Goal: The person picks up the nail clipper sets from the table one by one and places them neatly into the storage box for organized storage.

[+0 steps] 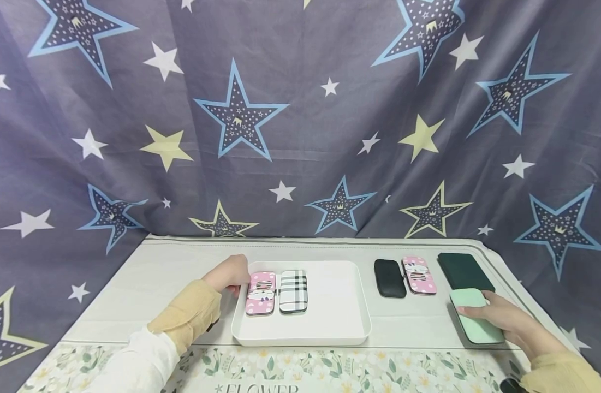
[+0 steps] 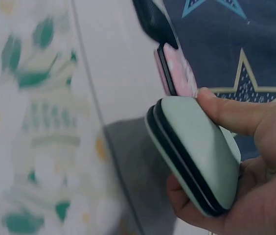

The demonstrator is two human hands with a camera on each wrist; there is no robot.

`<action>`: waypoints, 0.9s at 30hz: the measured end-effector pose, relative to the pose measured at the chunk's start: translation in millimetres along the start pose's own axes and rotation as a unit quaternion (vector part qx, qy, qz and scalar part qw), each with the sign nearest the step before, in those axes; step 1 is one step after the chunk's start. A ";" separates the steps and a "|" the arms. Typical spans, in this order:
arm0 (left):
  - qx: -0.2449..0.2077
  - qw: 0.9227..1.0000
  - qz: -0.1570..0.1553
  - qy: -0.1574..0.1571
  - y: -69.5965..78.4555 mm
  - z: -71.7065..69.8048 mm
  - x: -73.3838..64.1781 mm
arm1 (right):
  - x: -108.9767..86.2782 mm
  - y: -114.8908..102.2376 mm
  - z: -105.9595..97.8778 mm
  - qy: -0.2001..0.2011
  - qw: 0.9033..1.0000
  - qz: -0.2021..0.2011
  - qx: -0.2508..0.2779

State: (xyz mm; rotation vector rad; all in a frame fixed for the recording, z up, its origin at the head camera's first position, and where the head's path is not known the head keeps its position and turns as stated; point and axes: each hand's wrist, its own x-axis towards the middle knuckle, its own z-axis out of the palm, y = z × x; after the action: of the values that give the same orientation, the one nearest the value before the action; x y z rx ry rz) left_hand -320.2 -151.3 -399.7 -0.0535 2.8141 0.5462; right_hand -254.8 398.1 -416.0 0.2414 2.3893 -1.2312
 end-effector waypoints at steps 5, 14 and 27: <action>-0.005 1.000 -0.003 -0.002 0.7 -1.3 -1.5 | -2.6 -16.6 5.7 -0.015 0.998 -0.037 0.054; -0.012 1.000 0.000 -0.005 0.6 -3.0 -2.9 | -4.0 -54.6 18.3 -0.039 0.991 -0.088 0.089; -0.003 1.000 0.004 -0.002 1.4 -2.2 -2.2 | -6.0 -124.0 43.5 -0.065 0.977 -0.133 0.155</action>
State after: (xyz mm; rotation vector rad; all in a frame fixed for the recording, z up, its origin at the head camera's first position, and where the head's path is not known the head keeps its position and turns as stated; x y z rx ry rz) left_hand -318.8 -150.9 -396.6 -0.0433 2.8102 0.5565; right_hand -279.3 290.4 -344.7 -0.0683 2.1604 -1.6889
